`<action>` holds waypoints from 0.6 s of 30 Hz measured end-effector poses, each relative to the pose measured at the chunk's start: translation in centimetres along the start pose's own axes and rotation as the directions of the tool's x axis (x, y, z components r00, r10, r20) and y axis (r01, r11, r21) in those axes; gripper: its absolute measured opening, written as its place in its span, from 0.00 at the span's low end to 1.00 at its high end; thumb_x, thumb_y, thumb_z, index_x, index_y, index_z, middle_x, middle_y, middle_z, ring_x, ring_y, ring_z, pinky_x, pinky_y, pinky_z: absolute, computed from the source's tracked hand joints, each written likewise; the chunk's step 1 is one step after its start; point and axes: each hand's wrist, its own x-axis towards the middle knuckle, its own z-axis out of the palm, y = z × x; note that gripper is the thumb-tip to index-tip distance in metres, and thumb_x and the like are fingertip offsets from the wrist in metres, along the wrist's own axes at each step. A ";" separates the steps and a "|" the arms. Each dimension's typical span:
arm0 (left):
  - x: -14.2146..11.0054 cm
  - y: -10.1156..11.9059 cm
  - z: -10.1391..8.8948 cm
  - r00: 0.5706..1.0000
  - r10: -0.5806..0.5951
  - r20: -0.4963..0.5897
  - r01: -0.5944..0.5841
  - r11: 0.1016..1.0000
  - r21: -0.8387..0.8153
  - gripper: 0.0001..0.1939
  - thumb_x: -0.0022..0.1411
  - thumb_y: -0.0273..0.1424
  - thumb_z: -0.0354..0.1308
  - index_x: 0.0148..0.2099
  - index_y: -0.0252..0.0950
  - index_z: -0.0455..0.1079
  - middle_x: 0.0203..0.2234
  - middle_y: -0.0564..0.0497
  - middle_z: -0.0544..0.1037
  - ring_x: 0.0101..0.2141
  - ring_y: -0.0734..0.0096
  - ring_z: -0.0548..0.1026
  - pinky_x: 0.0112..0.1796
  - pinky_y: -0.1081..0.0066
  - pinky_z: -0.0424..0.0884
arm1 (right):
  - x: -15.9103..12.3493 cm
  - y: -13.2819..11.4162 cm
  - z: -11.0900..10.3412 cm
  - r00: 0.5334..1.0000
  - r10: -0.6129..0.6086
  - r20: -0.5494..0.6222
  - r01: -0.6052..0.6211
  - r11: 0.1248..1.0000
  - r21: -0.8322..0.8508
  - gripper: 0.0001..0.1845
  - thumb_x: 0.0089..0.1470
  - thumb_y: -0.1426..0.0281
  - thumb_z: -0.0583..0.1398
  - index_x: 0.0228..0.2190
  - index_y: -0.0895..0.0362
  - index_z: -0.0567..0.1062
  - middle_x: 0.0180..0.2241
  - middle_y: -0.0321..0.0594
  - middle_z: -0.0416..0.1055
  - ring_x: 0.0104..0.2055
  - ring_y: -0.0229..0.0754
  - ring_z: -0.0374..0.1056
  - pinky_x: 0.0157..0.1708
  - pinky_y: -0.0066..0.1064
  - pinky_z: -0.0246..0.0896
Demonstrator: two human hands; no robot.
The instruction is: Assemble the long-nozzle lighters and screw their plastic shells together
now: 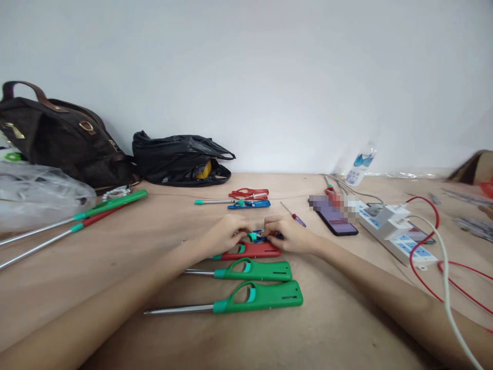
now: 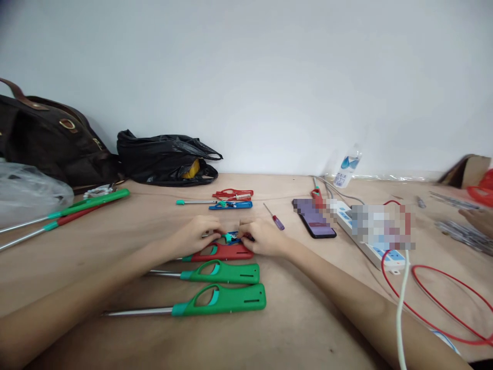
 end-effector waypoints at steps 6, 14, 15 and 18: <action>-0.1 -0.4 -1.7 0.979 -0.203 -0.012 0.194 0.948 -0.252 0.08 0.60 0.25 0.55 0.39 0.33 0.75 0.34 0.49 0.80 0.34 0.68 0.75 0.34 0.72 0.68 | 0.6 0.6 -0.3 0.993 0.113 0.022 -0.115 0.979 0.166 0.09 0.54 0.78 0.55 0.33 0.59 0.75 0.32 0.40 0.73 0.33 0.39 0.67 0.34 0.30 0.62; -1.4 -0.9 -1.2 0.990 -0.129 -0.059 0.121 0.984 -0.127 0.07 0.60 0.25 0.54 0.36 0.34 0.74 0.33 0.49 0.79 0.35 0.68 0.74 0.37 0.70 0.68 | 0.6 -0.4 0.2 0.998 0.058 0.019 -0.057 0.996 -0.073 0.12 0.57 0.75 0.55 0.42 0.55 0.74 0.35 0.40 0.73 0.35 0.41 0.68 0.36 0.32 0.61; -1.6 -0.9 -1.1 0.991 -0.116 -0.064 0.109 0.988 -0.108 0.07 0.60 0.25 0.54 0.36 0.34 0.74 0.32 0.49 0.78 0.35 0.68 0.74 0.37 0.71 0.68 | 0.6 -0.5 0.3 0.999 0.041 0.018 -0.039 0.994 -0.102 0.13 0.57 0.74 0.56 0.43 0.54 0.73 0.38 0.41 0.73 0.37 0.42 0.68 0.38 0.33 0.61; -2.1 -1.0 -1.1 0.992 -0.110 -0.065 0.105 0.991 -0.080 0.06 0.60 0.24 0.54 0.35 0.34 0.73 0.31 0.50 0.78 0.34 0.68 0.73 0.37 0.71 0.68 | 0.6 -0.8 0.6 1.000 0.012 0.004 -0.012 0.991 -0.136 0.16 0.59 0.72 0.56 0.49 0.53 0.71 0.42 0.43 0.73 0.42 0.44 0.69 0.41 0.34 0.61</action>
